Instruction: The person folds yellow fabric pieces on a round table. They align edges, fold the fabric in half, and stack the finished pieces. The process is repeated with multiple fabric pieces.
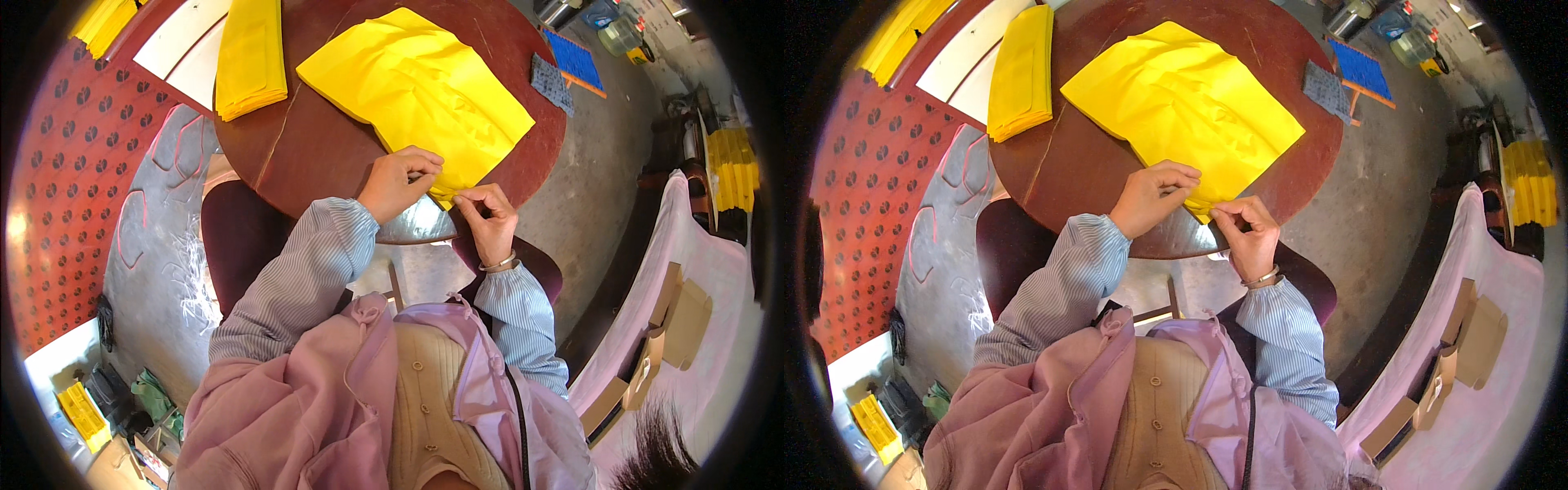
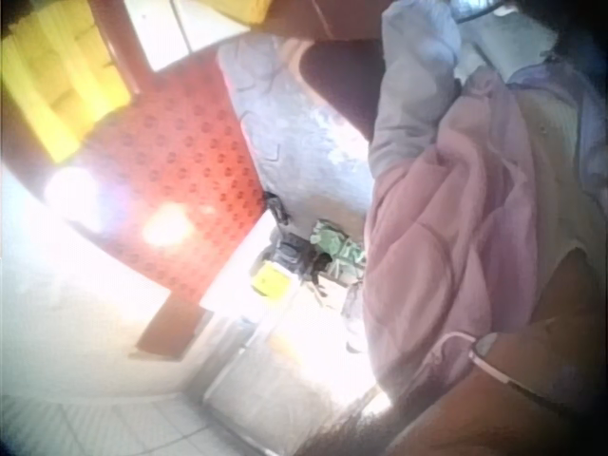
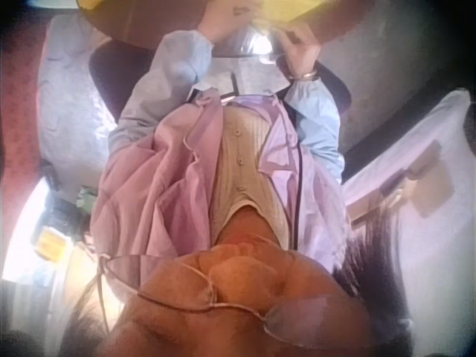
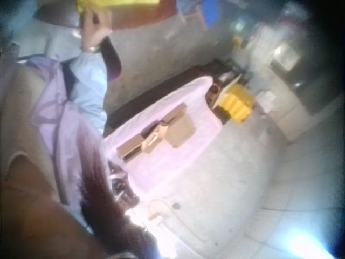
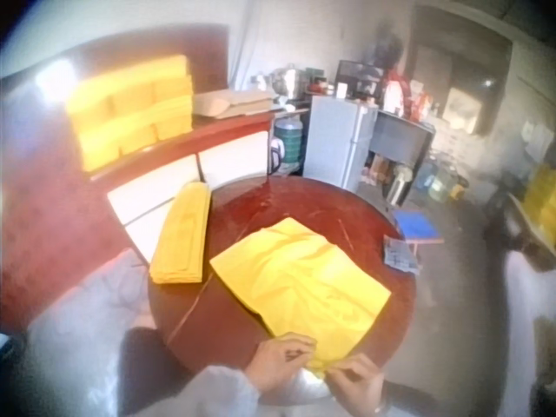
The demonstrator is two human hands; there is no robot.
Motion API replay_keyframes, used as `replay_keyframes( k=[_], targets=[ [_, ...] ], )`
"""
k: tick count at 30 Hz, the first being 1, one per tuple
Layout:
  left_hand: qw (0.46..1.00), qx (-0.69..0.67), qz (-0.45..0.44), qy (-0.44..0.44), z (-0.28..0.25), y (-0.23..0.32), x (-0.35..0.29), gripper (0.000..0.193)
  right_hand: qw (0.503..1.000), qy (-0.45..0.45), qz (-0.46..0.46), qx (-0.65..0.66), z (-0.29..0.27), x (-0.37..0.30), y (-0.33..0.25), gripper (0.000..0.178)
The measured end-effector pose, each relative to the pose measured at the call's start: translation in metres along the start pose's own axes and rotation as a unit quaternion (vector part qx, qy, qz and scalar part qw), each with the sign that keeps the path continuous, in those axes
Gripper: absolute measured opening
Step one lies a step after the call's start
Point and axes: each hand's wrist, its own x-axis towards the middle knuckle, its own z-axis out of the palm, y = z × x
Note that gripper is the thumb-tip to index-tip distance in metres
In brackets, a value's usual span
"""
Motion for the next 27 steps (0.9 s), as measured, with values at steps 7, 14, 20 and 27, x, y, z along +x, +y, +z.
replay_keyframes(
  k=[7,14,20,27],
  targets=[
    [0.997,0.047,0.053,-0.010,-0.002,0.004,-0.005,0.019,1.000,0.003,0.001,0.000,0.001,-0.001,0.003,0.010],
    [1.000,0.008,0.005,0.023,0.006,0.003,-0.001,0.016,1.000,0.014,0.008,0.012,0.003,-0.002,0.002,0.011],
    [1.000,-0.011,-0.009,0.009,0.002,0.002,0.001,0.015,0.999,0.001,-0.040,-0.036,0.000,-0.001,-0.003,0.011],
    [0.999,0.021,0.010,-0.023,-0.005,0.006,-0.002,0.021,1.000,0.006,-0.009,-0.017,0.002,0.000,0.002,0.010]
  ],
)
